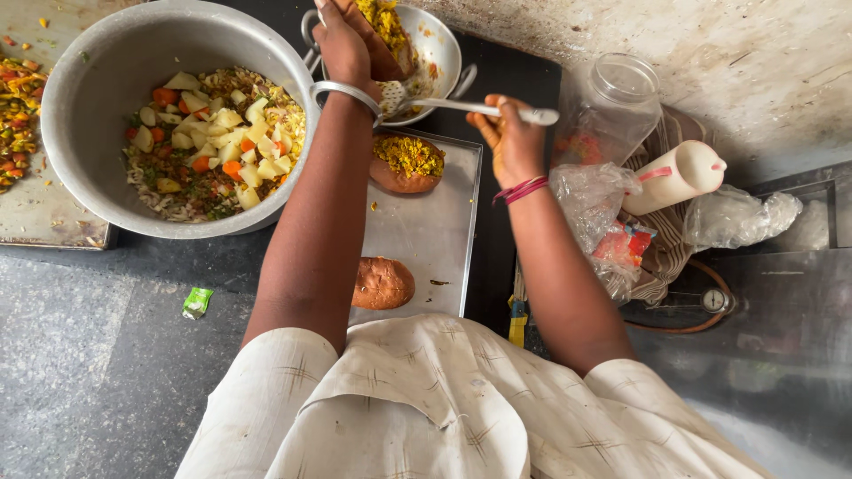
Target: The person cuts open bread buns using a knife, fills them with a yellow mixture using a spoon and by hand, and adds orange vegetable pieces.
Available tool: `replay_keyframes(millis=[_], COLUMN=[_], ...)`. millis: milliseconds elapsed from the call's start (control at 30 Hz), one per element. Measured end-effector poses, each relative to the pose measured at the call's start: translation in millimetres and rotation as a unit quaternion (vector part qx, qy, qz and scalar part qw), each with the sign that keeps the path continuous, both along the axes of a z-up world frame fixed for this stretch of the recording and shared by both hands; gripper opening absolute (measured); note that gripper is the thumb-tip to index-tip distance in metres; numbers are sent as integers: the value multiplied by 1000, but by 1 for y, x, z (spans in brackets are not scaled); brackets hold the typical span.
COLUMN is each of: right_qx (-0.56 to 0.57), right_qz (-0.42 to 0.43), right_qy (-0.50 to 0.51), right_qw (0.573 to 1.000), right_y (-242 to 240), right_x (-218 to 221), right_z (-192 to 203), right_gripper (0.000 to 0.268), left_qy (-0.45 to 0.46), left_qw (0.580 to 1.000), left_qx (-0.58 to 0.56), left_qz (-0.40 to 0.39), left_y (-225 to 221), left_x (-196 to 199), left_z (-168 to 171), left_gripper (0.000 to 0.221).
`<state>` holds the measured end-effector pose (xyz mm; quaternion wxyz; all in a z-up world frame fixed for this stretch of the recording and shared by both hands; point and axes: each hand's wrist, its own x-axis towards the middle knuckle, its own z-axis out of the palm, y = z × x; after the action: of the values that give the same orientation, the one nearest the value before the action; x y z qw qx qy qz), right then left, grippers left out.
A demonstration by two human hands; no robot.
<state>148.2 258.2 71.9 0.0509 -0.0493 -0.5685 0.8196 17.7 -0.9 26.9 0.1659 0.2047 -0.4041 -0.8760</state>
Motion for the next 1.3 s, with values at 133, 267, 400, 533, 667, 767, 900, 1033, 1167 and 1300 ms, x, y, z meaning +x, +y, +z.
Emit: replay_keyframes(millis=[133, 267, 400, 533, 667, 767, 900, 1033, 1167, 1300], right_qx=[-126, -151, -119, 85, 497, 282, -16, -161, -211, -204], right_qz=[-32, -70, -76, -71, -72, -46, -64, -97, -112, -122], right_qy=[-51, -44, 19, 175, 205, 208, 29, -45, -25, -17], right_qw=[990, 985, 990, 978, 840, 936, 997, 981, 971, 971], right_y=[-10, -24, -25, -34, -60, -76, -70, -66, -57, -38], right_x=[10, 27, 33, 28, 32, 30, 24, 23, 32, 48], right_z=[-16, -5, 21, 42, 41, 20, -12, -31, -25, 4], right_gripper=[19, 17, 21, 19, 19, 20, 20, 18, 17, 17], left_qy=[-1, 66, 82, 74, 93, 143, 82, 112, 60, 59], left_qw=[997, 996, 994, 995, 993, 989, 995, 992, 996, 998], left_qx=[37, 32, 35, 43, 22, 20, 59, 40, 57, 3], left_qz=[-66, -55, -56, -55, -64, -30, -8, -37, -11, -35], left_y=[-10, -21, -33, -42, -48, -50, -50, -50, -47, -39], left_x=[28, 34, 33, 33, 32, 26, 32, 38, 34, 21], left_z=[53, 65, 67, 73, 66, 60, 63, 67, 60, 41], left_gripper=[59, 51, 47, 49, 50, 56, 49, 56, 49, 55])
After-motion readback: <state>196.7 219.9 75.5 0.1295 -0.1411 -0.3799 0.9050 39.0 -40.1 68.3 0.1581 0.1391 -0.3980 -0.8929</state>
